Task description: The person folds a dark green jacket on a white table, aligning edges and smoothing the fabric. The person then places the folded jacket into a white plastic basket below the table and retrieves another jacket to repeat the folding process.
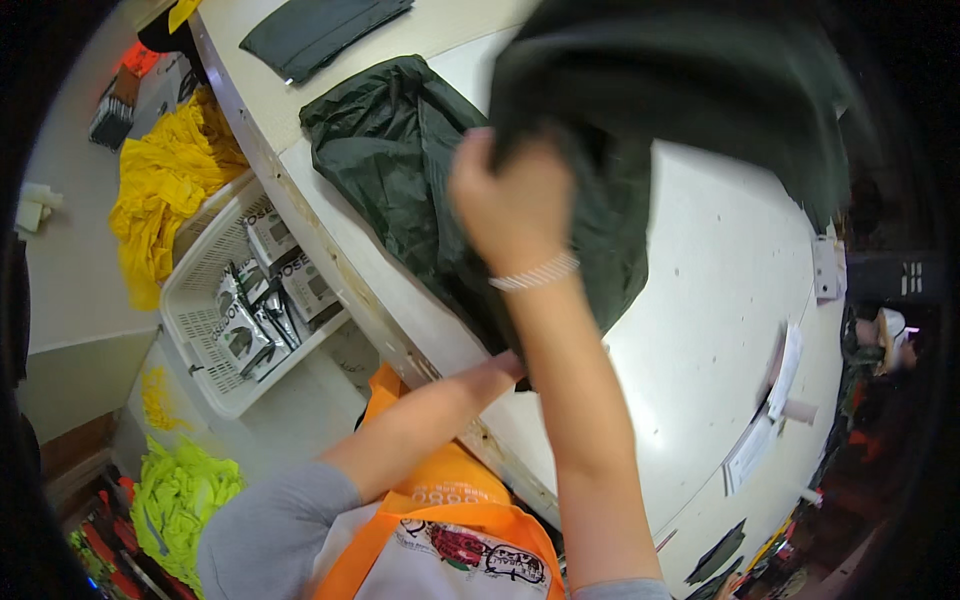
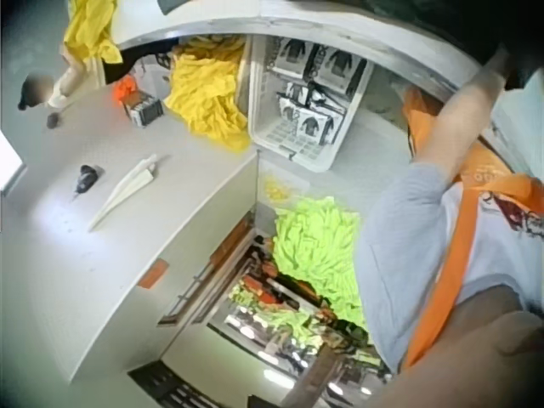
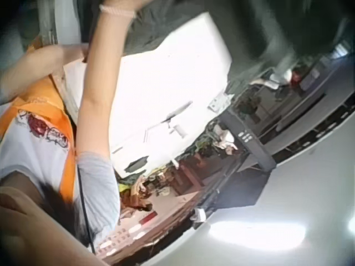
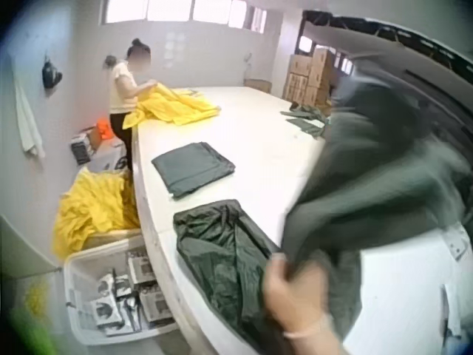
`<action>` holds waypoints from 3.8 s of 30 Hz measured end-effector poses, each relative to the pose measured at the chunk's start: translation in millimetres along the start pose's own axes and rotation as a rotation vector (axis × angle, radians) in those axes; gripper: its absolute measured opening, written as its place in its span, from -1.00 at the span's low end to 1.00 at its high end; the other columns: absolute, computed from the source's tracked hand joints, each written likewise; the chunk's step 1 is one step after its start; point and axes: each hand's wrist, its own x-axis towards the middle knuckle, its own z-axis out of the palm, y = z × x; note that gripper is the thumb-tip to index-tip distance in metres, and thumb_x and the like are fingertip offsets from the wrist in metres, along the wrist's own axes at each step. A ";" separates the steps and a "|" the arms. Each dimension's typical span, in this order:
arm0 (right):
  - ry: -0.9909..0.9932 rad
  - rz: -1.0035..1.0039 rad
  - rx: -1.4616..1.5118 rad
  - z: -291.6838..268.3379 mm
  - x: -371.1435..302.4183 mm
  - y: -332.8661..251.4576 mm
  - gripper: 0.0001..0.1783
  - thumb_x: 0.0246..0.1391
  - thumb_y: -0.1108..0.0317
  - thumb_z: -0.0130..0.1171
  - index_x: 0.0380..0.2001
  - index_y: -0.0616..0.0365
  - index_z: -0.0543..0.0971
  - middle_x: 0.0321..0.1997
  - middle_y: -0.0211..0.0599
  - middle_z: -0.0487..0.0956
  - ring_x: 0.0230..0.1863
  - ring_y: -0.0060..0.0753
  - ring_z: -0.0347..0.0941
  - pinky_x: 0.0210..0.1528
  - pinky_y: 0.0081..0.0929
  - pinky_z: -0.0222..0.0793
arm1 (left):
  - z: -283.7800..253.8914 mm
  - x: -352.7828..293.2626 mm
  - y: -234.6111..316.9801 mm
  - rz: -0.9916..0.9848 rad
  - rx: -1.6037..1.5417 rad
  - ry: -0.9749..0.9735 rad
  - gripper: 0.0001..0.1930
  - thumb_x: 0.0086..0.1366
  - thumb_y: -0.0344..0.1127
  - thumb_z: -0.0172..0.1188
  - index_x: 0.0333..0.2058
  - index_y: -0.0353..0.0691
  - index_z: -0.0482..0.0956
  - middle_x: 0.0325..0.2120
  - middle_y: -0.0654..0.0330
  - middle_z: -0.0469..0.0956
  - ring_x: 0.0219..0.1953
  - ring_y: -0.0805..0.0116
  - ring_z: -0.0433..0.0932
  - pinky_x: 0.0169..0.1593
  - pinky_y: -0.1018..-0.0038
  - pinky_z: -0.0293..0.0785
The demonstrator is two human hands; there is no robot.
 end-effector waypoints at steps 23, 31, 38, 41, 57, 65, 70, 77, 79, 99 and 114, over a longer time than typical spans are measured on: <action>-0.053 0.021 -0.130 -52.3 -55.4 292.4 -0.63 0.25 0.13 -0.04 -0.53 0.17 0.42 -0.73 -0.17 0.42 -0.74 -0.24 0.29 -0.62 -0.37 0.19 | -64.3 -56.8 69.8 -0.119 0.616 -0.357 -0.48 0.29 -0.22 -0.09 0.22 -0.16 0.18 0.23 0.04 0.17 0.24 0.06 0.18 0.28 0.32 0.09; -0.284 0.077 -0.752 -51.1 -87.1 285.0 -0.70 0.23 0.12 -0.08 -0.43 0.10 0.42 -0.54 -0.18 0.56 -0.52 0.00 0.48 -0.37 -0.12 0.38 | -28.9 -138.1 76.1 -0.168 0.649 -0.746 -0.62 0.13 -0.01 0.06 -0.26 -0.21 0.47 -0.41 -0.05 0.57 -0.34 -0.08 0.55 -0.30 0.08 0.48; -0.095 -0.498 -0.158 -15.0 -54.6 177.4 -0.76 -0.02 0.38 0.19 -0.23 0.16 0.54 -0.14 -0.22 0.50 -0.11 -0.14 0.39 -0.10 -0.27 0.29 | -109.4 -95.1 152.6 -0.242 0.234 -0.782 -0.70 0.16 -0.11 0.18 -0.28 -0.21 0.64 -0.44 0.00 0.61 -0.35 0.06 0.60 -0.24 0.28 0.51; -0.125 -0.453 -0.222 34.6 -38.2 159.7 -0.71 0.01 0.27 0.19 -0.23 0.20 0.53 -0.25 -0.20 0.48 -0.20 -0.14 0.39 -0.16 -0.28 0.30 | -211.5 -30.6 157.9 -0.188 0.457 -0.163 -0.72 0.16 -0.13 0.24 -0.35 -0.25 0.64 -0.43 0.14 0.64 -0.39 0.37 0.61 -0.24 0.46 0.51; -0.378 -0.195 0.083 151.5 70.5 11.2 -0.76 0.09 0.20 0.14 -0.37 0.17 0.48 -0.51 -0.16 0.52 -0.46 -0.08 0.51 -0.42 -0.28 0.44 | -482.5 219.8 48.3 -0.575 0.160 0.073 -0.70 0.10 -0.10 0.30 -0.42 -0.26 0.60 -0.53 0.26 0.56 -0.51 0.51 0.42 -0.36 0.51 0.33; -0.153 -0.143 0.061 129.9 122.9 12.8 -0.83 -0.10 0.37 0.32 -0.48 0.16 0.52 -0.42 -0.23 0.54 -0.42 -0.22 0.48 -0.40 -0.38 0.36 | -542.1 140.5 20.8 -0.778 -0.114 -0.012 -0.89 0.20 -0.35 0.20 -0.38 -0.27 0.57 -0.51 0.42 0.51 -0.48 0.66 0.42 -0.36 0.68 0.35; -0.069 -0.220 -0.128 190.0 128.0 50.8 -0.68 -0.19 0.28 0.38 -0.42 0.11 0.44 -0.24 -0.24 0.42 -0.19 -0.11 0.32 -0.17 -0.29 0.23 | -570.6 128.4 18.4 -0.755 -0.082 -0.054 -0.82 0.21 -0.32 0.19 -0.34 -0.34 0.58 -0.44 0.31 0.56 -0.39 0.57 0.48 -0.29 0.57 0.40; -0.208 -0.082 -0.225 183.5 142.6 38.9 -0.42 -0.33 0.18 0.48 -0.29 0.18 0.38 -0.19 -0.11 0.42 -0.23 -0.02 0.40 -0.21 -0.24 0.36 | -509.5 -13.2 33.6 -0.537 0.077 0.906 -0.64 0.29 -0.23 0.15 -0.07 -0.34 0.35 -0.44 0.25 0.42 -0.32 0.48 0.41 -0.17 0.55 0.37; -0.353 0.092 -0.208 177.7 150.4 30.0 -0.41 -0.32 0.17 0.49 -0.28 0.19 0.37 -0.18 -0.09 0.41 -0.28 0.02 0.45 -0.28 -0.20 0.40 | -472.0 -20.6 44.4 -0.922 -0.197 0.642 -0.56 0.24 -0.26 0.20 0.00 -0.35 0.30 -0.29 0.18 0.46 -0.20 0.44 0.42 -0.08 0.51 0.36; -0.714 0.446 0.341 148.6 235.6 81.6 -0.47 -0.02 0.06 0.30 -0.17 0.33 0.55 -0.28 -0.19 0.61 -0.35 -0.43 0.54 -0.21 -0.50 0.45 | -434.7 65.0 36.4 -0.590 -1.376 0.480 -0.48 0.40 -0.09 -0.11 0.20 -0.30 0.17 0.18 0.08 0.27 0.20 0.15 0.27 0.25 0.22 0.17; -0.927 0.223 0.446 149.1 221.6 111.0 -0.06 -0.15 0.25 0.40 0.31 -0.03 0.16 0.26 -0.19 0.33 0.23 -0.29 0.28 0.28 -0.39 0.14 | -368.9 17.2 54.0 -0.535 -0.392 0.591 -0.45 0.24 -0.48 0.08 0.22 -0.16 0.27 -0.45 0.53 0.41 -0.62 0.73 -0.08 -0.55 0.74 -0.09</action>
